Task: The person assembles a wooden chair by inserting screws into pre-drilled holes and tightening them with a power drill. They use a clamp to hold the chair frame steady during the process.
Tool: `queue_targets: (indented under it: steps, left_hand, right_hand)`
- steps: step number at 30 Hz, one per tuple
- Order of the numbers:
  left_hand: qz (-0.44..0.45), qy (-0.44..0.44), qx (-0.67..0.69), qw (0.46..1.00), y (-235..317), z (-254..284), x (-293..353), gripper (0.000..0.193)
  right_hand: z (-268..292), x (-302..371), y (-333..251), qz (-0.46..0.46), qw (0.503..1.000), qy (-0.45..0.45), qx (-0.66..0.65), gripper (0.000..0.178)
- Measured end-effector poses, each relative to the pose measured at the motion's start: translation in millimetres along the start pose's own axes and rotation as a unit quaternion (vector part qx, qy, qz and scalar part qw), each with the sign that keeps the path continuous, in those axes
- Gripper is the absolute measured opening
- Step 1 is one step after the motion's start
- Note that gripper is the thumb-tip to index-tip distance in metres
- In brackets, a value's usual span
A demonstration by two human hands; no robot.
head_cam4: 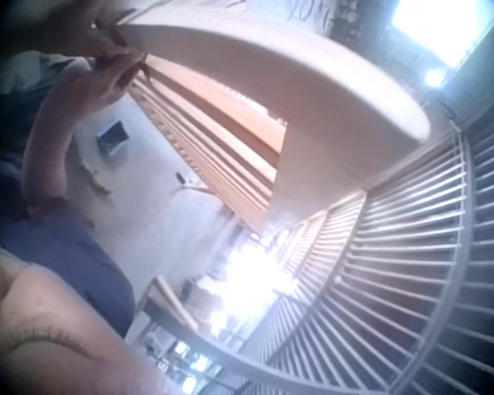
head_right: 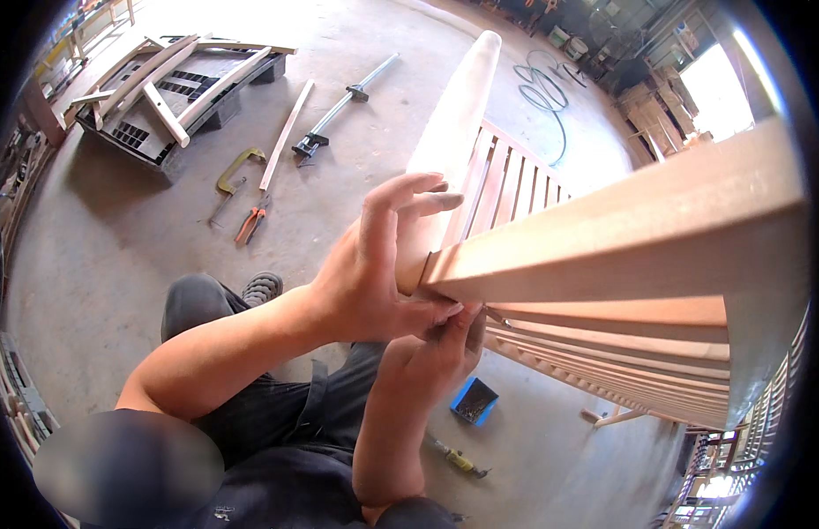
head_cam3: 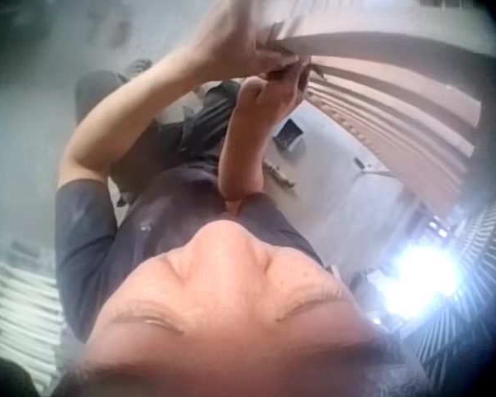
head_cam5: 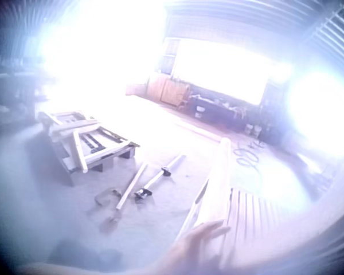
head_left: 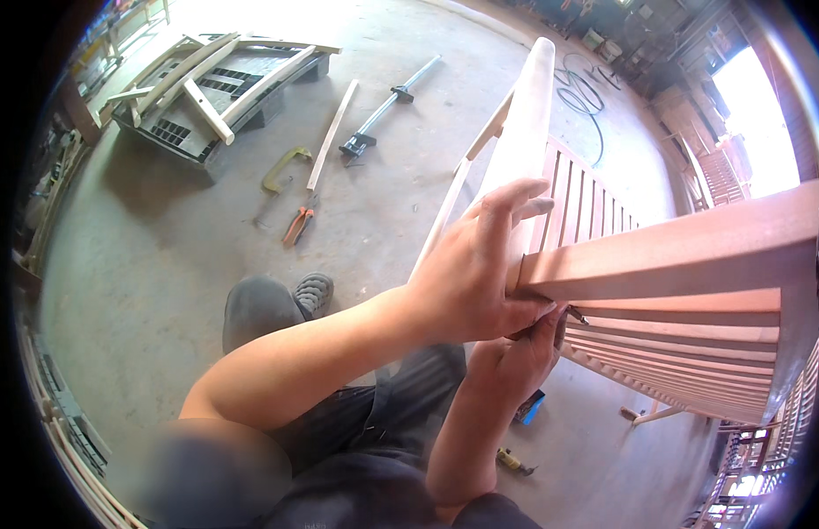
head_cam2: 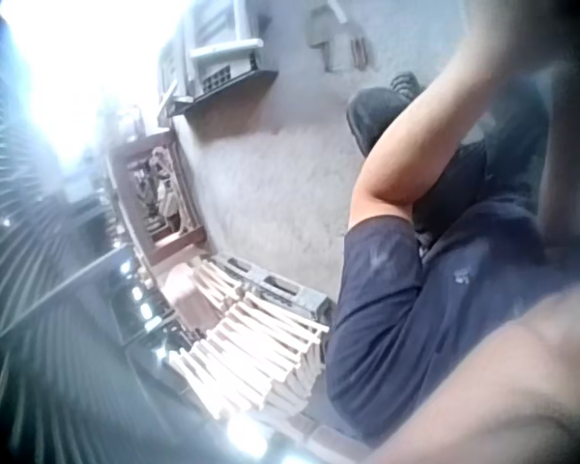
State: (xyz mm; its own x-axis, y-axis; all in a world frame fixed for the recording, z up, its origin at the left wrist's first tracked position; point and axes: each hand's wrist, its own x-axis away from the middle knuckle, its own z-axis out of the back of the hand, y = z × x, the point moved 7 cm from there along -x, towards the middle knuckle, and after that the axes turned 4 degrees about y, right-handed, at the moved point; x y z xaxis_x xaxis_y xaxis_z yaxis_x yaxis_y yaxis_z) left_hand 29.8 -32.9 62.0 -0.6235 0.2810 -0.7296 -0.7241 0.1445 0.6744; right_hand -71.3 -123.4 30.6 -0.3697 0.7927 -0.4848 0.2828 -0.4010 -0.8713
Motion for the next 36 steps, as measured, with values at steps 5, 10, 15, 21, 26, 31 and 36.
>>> queue_targets:
  steps: [5,10,15,21,26,31,36]
  left_hand:
    - [-0.023,0.020,0.028,0.999,-2.8,-1.6,5.9,0.103]
    - [-0.048,0.073,0.075,0.993,-7.3,-5.3,11.1,0.095]
    - [-0.035,0.080,0.107,0.990,-8.2,-7.1,10.3,0.095]
    - [-0.042,0.014,0.034,0.998,-2.7,-6.3,8.5,0.099]
    - [-0.039,-0.056,-0.003,0.998,-3.5,-5.8,2.9,0.096]
    - [-0.056,-0.091,-0.065,0.992,2.4,-2.1,-7.1,0.077]
    - [-0.076,-0.105,-0.070,0.989,5.5,-5.8,-13.2,0.057]
  right_hand:
    - [-5.4,4.6,-6.1,0.226,0.921,-0.099,0.302,0.045]
    - [-3.9,5.4,3.4,0.200,0.925,-0.047,0.319,0.044]
    - [-0.5,4.8,13.9,0.137,0.937,-0.039,0.320,0.040]
    - [-0.6,3.1,32.9,-0.196,0.969,0.075,-0.129,0.042]
    - [-0.8,7.3,33.4,-0.220,0.947,0.096,-0.212,0.043]
    - [1.2,8.5,42.4,-0.186,0.941,0.091,-0.267,0.041]
    - [1.0,8.3,44.2,-0.176,0.943,0.070,-0.272,0.038]
